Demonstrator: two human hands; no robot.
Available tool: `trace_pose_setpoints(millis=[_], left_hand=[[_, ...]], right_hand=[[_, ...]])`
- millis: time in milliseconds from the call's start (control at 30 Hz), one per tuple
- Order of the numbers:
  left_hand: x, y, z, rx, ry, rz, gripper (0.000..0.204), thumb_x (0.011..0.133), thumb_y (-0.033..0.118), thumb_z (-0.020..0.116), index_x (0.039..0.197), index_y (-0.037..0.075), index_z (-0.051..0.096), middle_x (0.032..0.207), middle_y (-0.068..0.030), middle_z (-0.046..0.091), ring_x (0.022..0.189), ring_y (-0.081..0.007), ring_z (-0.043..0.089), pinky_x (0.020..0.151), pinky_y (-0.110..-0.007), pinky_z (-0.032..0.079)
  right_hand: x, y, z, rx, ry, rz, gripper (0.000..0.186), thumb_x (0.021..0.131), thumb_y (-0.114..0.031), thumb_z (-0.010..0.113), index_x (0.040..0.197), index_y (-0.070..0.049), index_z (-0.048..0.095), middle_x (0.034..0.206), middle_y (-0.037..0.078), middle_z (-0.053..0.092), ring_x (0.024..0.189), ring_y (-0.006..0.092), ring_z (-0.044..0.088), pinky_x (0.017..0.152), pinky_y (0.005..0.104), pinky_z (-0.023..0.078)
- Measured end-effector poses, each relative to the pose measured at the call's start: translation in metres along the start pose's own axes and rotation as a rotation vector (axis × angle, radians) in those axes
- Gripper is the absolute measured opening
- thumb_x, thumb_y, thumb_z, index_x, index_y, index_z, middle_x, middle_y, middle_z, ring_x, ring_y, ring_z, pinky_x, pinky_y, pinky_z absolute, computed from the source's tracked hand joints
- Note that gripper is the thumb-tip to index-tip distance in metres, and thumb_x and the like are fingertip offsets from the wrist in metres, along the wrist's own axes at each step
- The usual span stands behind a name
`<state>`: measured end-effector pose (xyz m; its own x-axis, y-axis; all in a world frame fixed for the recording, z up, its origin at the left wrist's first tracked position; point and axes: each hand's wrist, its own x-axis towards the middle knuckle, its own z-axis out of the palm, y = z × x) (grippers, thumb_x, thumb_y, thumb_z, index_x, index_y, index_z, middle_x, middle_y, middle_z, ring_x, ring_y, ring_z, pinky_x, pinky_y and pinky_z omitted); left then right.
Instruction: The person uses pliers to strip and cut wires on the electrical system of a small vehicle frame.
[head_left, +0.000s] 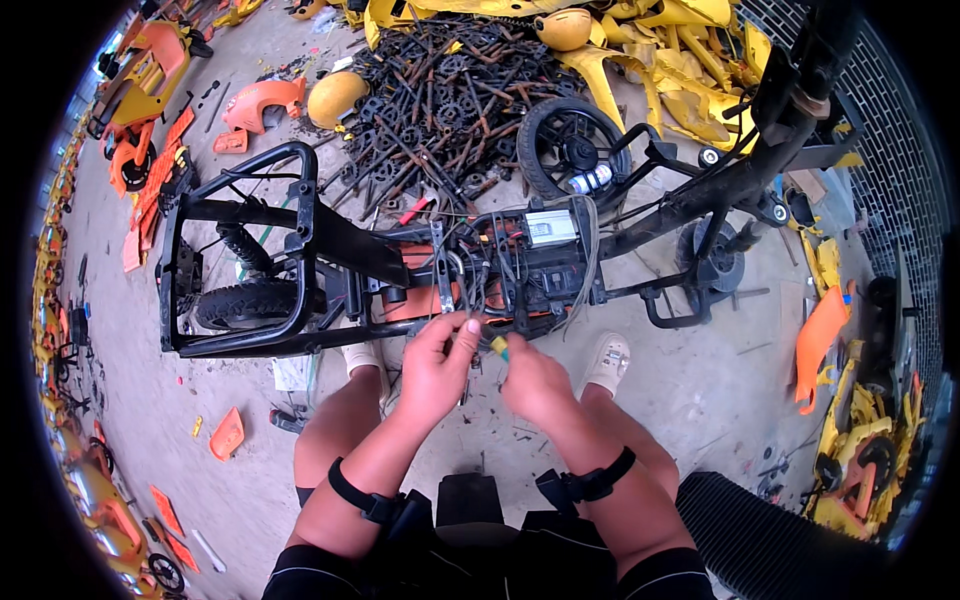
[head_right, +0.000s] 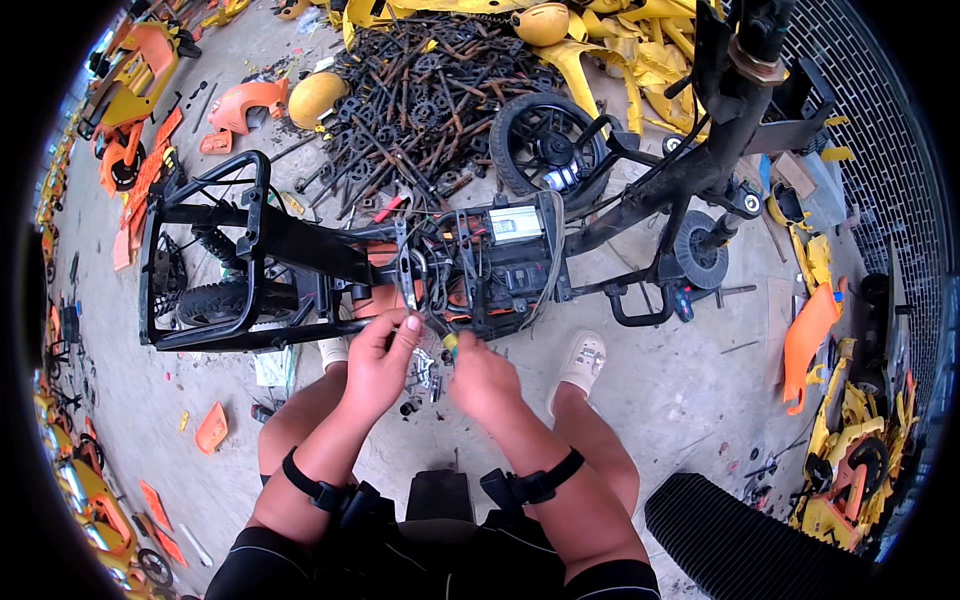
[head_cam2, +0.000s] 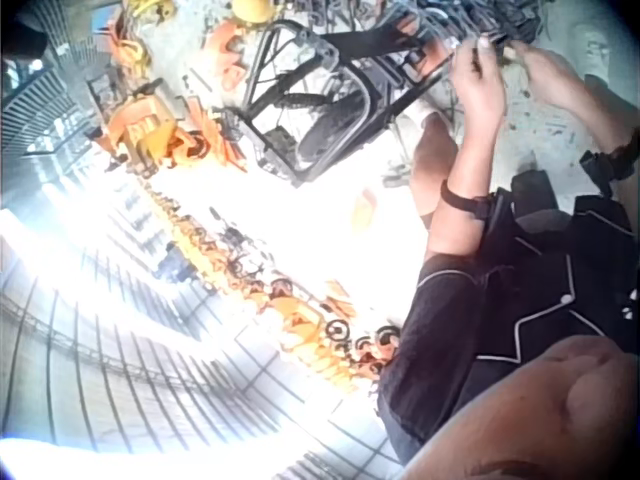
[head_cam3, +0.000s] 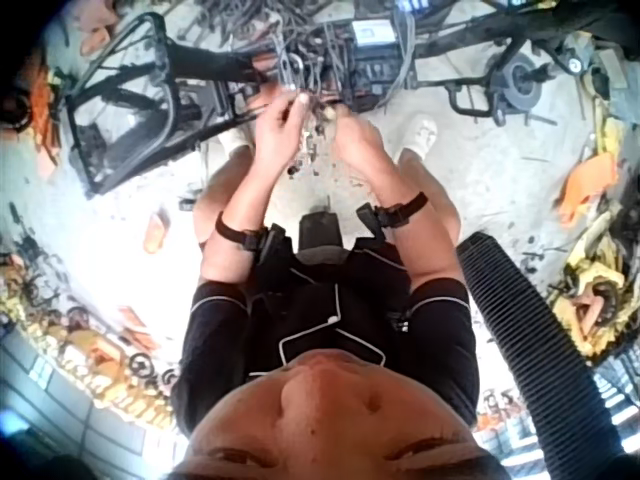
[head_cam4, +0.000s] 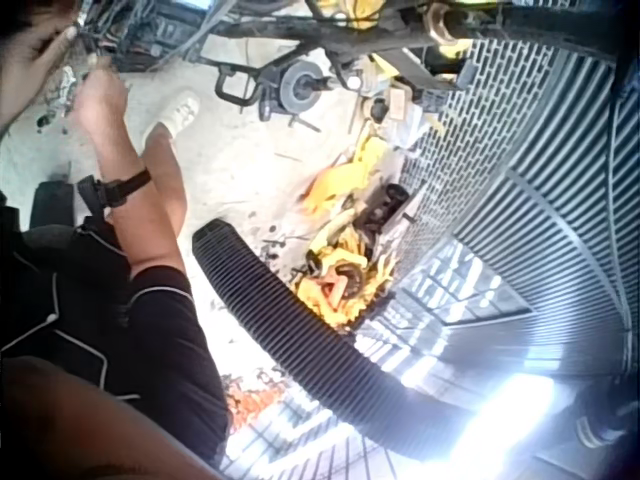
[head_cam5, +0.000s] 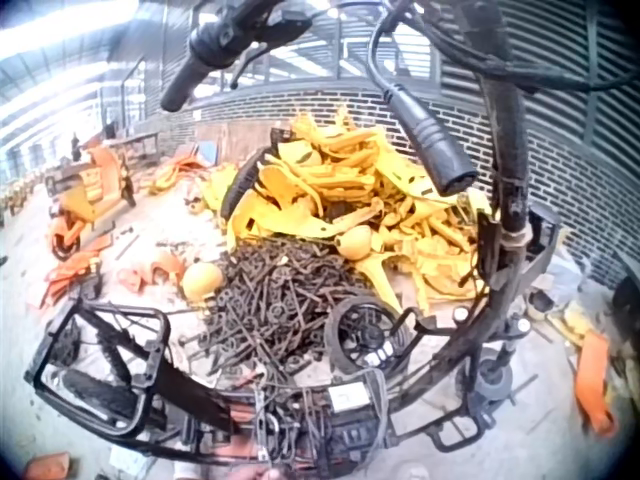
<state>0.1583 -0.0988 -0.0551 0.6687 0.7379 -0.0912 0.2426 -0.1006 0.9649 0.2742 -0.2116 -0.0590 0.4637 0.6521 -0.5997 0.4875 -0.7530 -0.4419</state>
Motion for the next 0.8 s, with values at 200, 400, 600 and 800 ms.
trace_pose_setpoints(millis=[200,400,600,800], left_hand=[[0.011,-0.004,-0.001,-0.224,0.0,-0.133,0.025,0.107,0.024,0.058,0.111,0.001,0.066,0.09,-0.0002,0.063,0.082,-0.0077,0.055,0.076,-0.025,0.047],[0.016,0.003,-0.006,-0.527,-0.061,-0.343,0.026,0.109,0.029,0.054,0.11,0.005,0.065,0.089,-0.0001,0.063,0.073,-0.0046,0.05,0.063,-0.022,0.041],[0.022,0.002,-0.003,-0.905,0.006,-0.321,0.025,0.11,0.03,0.05,0.115,0.008,0.062,0.09,-0.0002,0.061,0.07,-0.0064,0.048,0.06,-0.023,0.038],[0.033,0.003,-0.003,-1.127,0.133,-0.301,0.024,0.111,0.025,0.043,0.116,0.006,0.056,0.091,-0.002,0.057,0.074,-0.0115,0.048,0.064,-0.027,0.039]], right_hand=[[0.007,0.022,-0.022,0.437,0.232,-0.17,0.052,0.093,-0.005,0.059,0.144,-0.007,0.048,0.111,0.019,0.07,0.105,0.0342,0.07,0.085,0.044,0.054],[0.002,0.02,-0.064,1.296,0.044,-0.147,0.054,0.096,-0.001,0.056,0.148,0.0,0.041,0.14,0.017,0.061,0.122,0.022,0.065,0.054,0.0207,0.042],[-0.008,0.044,-0.09,1.783,0.084,-0.491,0.065,0.096,-0.001,0.051,0.157,-0.009,0.029,0.159,0.019,0.039,0.144,0.0313,0.045,0.054,0.0212,0.046],[-0.009,0.063,-0.089,1.916,-0.201,-0.67,0.06,0.097,-0.008,0.054,0.154,-0.011,0.036,0.16,0.019,0.038,0.141,0.0329,0.047,0.054,0.0226,0.048]])
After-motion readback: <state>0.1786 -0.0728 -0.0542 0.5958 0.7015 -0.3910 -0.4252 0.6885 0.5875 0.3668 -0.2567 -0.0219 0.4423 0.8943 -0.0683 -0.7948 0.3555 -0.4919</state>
